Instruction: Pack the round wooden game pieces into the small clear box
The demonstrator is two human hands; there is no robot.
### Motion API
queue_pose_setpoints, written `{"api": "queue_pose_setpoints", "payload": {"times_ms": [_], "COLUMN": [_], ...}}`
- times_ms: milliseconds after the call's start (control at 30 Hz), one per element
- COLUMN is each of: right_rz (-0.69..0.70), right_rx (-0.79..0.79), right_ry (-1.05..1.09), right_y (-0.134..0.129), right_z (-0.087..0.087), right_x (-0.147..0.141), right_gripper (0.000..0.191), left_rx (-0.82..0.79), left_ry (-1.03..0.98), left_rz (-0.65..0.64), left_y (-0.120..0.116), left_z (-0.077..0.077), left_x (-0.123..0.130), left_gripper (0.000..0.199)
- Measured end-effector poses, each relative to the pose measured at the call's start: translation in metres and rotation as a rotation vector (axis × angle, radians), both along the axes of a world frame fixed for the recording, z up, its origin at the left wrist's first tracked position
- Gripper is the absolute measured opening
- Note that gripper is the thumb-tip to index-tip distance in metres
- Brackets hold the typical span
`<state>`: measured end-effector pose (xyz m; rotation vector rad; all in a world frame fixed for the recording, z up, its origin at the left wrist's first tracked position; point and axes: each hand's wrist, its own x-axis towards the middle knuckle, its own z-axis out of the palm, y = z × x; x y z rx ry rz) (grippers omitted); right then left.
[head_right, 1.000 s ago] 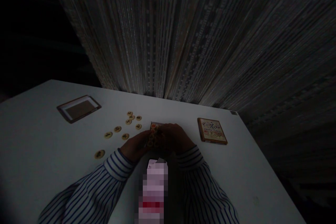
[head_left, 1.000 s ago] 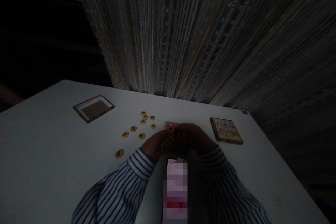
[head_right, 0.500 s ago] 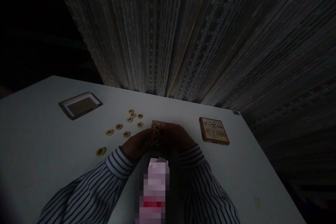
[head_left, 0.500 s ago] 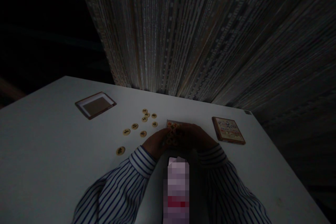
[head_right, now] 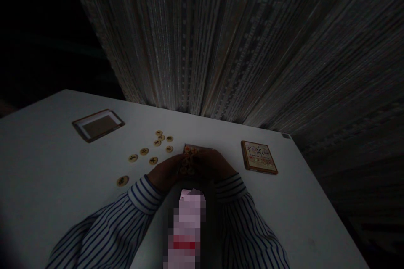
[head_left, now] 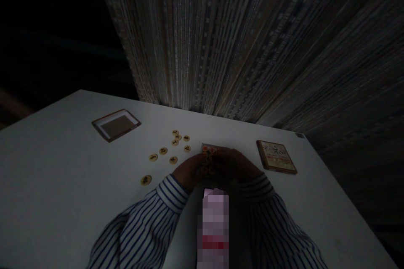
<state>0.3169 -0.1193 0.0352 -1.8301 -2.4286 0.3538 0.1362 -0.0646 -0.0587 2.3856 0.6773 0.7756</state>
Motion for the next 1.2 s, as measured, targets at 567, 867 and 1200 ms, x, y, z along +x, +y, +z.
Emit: {"api": "queue_pose_setpoints", "payload": {"times_ms": [567, 867, 1200], "right_rz": [0.008, -0.007, -0.022], "right_rx": [-0.013, -0.011, -0.058], "right_ry": [0.056, 0.077, 0.085], "right_y": [0.0005, 0.0006, -0.0004], "right_z": [-0.0017, -0.0031, 0.0004], "right_x": [0.0002, -0.0003, -0.0023], "right_gripper": [0.019, 0.025, 0.025], "left_rx": [-0.009, -0.008, -0.014], "left_ry": [-0.010, 0.001, 0.006], "left_rz": [-0.018, -0.001, -0.012], "left_y": [-0.0009, -0.0006, -0.0014], "left_z": [0.0036, 0.0025, 0.0056], "left_x": [-0.0019, -0.0016, -0.0031], "left_gripper": [0.052, 0.052, 0.053]}}
